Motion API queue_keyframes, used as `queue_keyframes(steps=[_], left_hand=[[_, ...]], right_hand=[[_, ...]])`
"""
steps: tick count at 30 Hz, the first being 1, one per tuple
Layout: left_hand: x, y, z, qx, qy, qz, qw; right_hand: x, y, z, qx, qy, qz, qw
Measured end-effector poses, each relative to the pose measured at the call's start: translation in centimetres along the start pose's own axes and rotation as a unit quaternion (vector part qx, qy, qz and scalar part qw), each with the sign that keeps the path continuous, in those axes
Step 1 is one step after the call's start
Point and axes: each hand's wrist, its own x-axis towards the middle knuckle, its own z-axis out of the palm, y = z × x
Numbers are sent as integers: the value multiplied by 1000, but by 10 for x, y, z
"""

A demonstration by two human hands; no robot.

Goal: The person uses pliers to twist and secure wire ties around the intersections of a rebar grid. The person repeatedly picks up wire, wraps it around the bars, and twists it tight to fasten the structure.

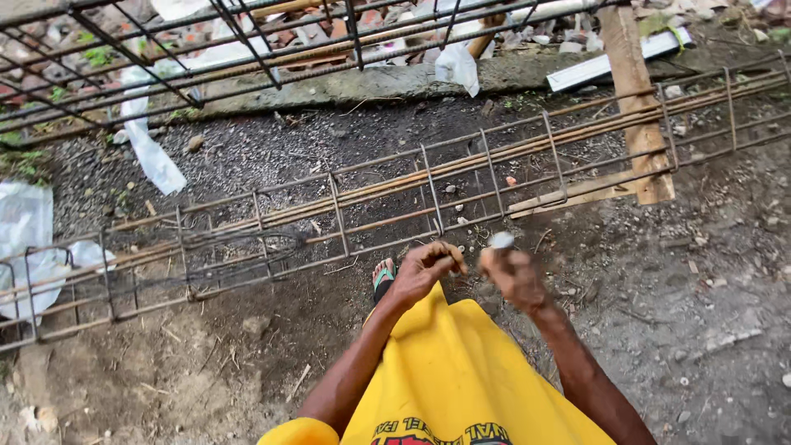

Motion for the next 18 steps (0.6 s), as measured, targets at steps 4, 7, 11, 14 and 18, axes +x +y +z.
queue_keyframes(steps=[4, 7, 11, 14, 18], left_hand=[[24, -20, -29, -31, 55, 16, 998], [31, -22, -41, -18, 72, 10, 997], [44, -38, -45, -22, 79, -13, 997], [41, -31, -34, -77, 110, -103, 986], [61, -25, -47, 31, 97, -103, 989]], right_hand=[[-14, 17, 30, -169, 14, -36, 985], [-17, -12, 40, -135, 38, 161, 977], [-10, -23, 51, -128, 89, 169, 973], [-15, -34, 49, -141, 101, 208, 963], [-27, -19, 27, -151, 116, 179, 965]])
